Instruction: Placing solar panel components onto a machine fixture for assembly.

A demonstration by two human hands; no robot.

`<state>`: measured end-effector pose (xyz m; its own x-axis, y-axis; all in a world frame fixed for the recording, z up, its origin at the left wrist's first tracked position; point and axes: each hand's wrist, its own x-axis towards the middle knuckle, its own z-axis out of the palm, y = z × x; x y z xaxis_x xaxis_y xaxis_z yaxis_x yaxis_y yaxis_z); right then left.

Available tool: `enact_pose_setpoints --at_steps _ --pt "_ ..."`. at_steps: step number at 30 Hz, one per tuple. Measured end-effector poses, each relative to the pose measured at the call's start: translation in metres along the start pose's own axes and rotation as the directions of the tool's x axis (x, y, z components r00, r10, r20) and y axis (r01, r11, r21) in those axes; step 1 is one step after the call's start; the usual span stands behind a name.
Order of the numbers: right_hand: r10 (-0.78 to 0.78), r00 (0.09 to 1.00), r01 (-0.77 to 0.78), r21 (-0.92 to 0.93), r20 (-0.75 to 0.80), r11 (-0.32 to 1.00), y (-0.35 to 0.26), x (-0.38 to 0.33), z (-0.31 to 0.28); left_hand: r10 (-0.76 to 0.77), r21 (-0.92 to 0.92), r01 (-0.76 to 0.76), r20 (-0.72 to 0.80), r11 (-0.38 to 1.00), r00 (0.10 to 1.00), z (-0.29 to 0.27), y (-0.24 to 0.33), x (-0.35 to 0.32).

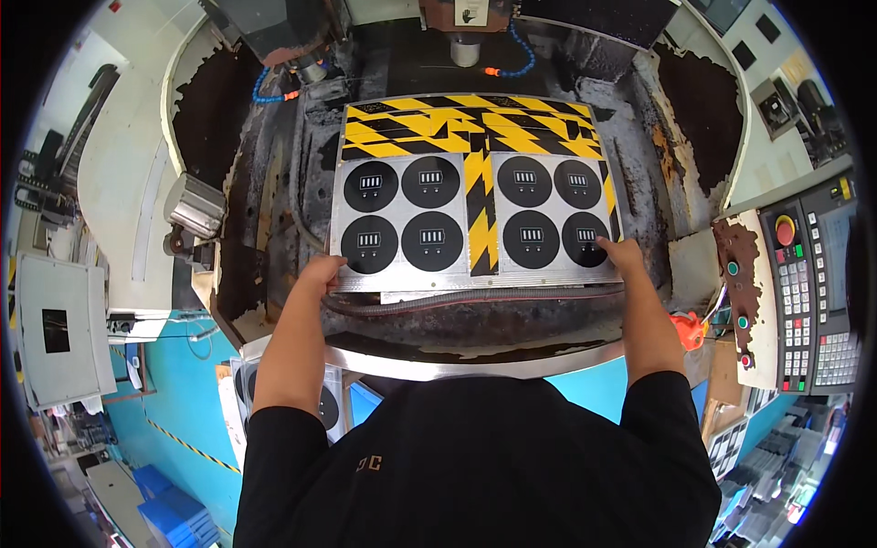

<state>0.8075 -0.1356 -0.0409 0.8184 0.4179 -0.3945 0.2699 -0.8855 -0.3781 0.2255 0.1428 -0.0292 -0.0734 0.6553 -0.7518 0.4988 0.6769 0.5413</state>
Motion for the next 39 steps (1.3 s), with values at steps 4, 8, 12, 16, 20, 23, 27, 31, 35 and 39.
enact_pose_setpoints --at_steps 4,8,12,16,20,23,27,31,35,39 --pt "-0.040 0.996 0.045 0.064 -0.084 0.997 0.028 0.025 0.020 0.020 0.016 -0.022 0.077 1.000 0.997 0.001 0.003 0.012" --pt "-0.128 0.989 0.114 -0.167 -0.074 0.979 0.010 0.019 0.015 0.020 -0.012 -0.020 0.035 1.000 0.999 -0.006 -0.005 0.010" --pt "-0.051 0.997 0.044 -0.127 -0.056 0.991 0.006 0.016 0.005 0.084 -0.063 -0.081 0.046 0.995 0.995 -0.004 0.005 0.008" --pt "0.031 1.000 -0.031 0.101 0.001 0.994 0.009 0.015 0.005 0.038 0.098 -0.053 0.148 0.994 0.988 -0.006 0.019 0.013" --pt "0.096 0.980 -0.141 0.265 0.175 0.954 -0.005 0.020 -0.017 0.121 -0.018 -0.119 0.184 0.993 0.975 -0.017 0.015 0.036" --pt "-0.189 0.930 -0.042 0.602 0.315 0.798 -0.003 0.016 -0.065 0.205 -0.418 -0.015 0.413 0.908 0.888 -0.005 0.040 0.014" --pt "-0.441 0.868 -0.035 0.914 0.229 0.405 -0.104 -0.095 -0.110 0.476 -0.631 -0.002 0.583 0.776 0.658 -0.006 0.045 -0.023" --pt "-0.618 0.726 -0.113 0.939 0.302 0.325 -0.124 -0.118 -0.080 0.639 -0.781 -0.076 0.446 0.620 0.627 0.015 0.056 -0.095" --pt "-0.572 0.587 -0.162 0.775 0.574 0.611 -0.161 -0.148 0.013 0.729 -0.904 -0.032 0.322 0.426 0.604 0.019 0.018 -0.147" --pt "-0.606 0.487 0.250 0.565 0.629 0.787 -0.160 -0.146 0.060 0.745 -0.947 -0.070 0.199 0.314 0.637 0.007 -0.028 -0.204"
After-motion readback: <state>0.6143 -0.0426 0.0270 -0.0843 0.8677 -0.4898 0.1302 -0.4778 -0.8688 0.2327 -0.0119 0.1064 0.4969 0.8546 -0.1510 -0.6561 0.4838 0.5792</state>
